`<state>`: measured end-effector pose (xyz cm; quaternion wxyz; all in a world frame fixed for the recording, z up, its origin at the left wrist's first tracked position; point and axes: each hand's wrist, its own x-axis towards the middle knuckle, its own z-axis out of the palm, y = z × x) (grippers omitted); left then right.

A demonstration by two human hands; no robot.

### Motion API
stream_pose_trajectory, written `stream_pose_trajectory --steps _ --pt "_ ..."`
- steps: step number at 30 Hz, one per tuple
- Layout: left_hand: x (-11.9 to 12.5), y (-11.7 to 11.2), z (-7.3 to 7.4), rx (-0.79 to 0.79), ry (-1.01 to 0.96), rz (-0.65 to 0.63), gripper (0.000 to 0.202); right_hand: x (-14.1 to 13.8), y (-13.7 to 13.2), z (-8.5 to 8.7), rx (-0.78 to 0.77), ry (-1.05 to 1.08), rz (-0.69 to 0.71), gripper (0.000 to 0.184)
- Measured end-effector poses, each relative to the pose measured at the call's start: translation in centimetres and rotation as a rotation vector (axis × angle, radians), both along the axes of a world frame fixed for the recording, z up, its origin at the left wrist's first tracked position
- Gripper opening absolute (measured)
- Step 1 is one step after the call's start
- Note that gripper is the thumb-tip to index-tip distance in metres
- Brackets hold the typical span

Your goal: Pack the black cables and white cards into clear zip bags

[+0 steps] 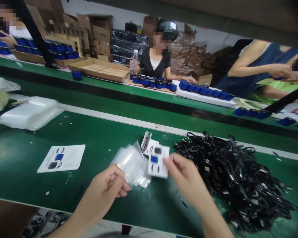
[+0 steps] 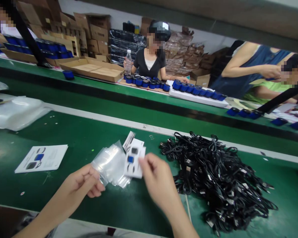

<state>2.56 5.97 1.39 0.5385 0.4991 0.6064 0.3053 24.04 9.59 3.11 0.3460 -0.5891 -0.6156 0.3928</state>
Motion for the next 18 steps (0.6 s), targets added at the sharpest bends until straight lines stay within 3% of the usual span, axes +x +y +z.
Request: stream_pose_trajectory --steps 3,5,8,12,14,16,18 --pt "0.1 0.0 -0.7 0.092 0.022 0.024 0.028 -2.3 -4.2 -0.2 0.158 -0.223 0.326 0.027" --pt "0.3 -0.1 -1.1 0.198 0.097 0.050 0.030 -3.8 -5.9 -1.2 0.251 -0.276 0.388 0.021" --pt "0.5 -0.2 -1.5 0.309 0.198 0.110 0.031 -5.0 -6.5 -2.9 0.378 -0.305 0.317 0.019" --pt "0.6 0.1 -1.6 0.328 0.183 0.135 0.031 -5.1 -6.2 -3.8 0.455 -0.341 0.222 0.022" --pt "0.7 0.4 -1.5 0.382 0.218 0.150 0.029 -5.4 -6.4 -4.1 0.448 -0.250 0.151 0.018" --pt "0.9 0.7 -1.4 0.475 0.269 0.207 0.025 -6.3 -6.9 -4.6 0.417 -0.061 -0.018 0.004" --pt "1.1 1.0 -1.2 0.534 0.287 0.308 0.022 -7.8 -7.7 -5.2 0.296 0.233 -0.166 0.042"
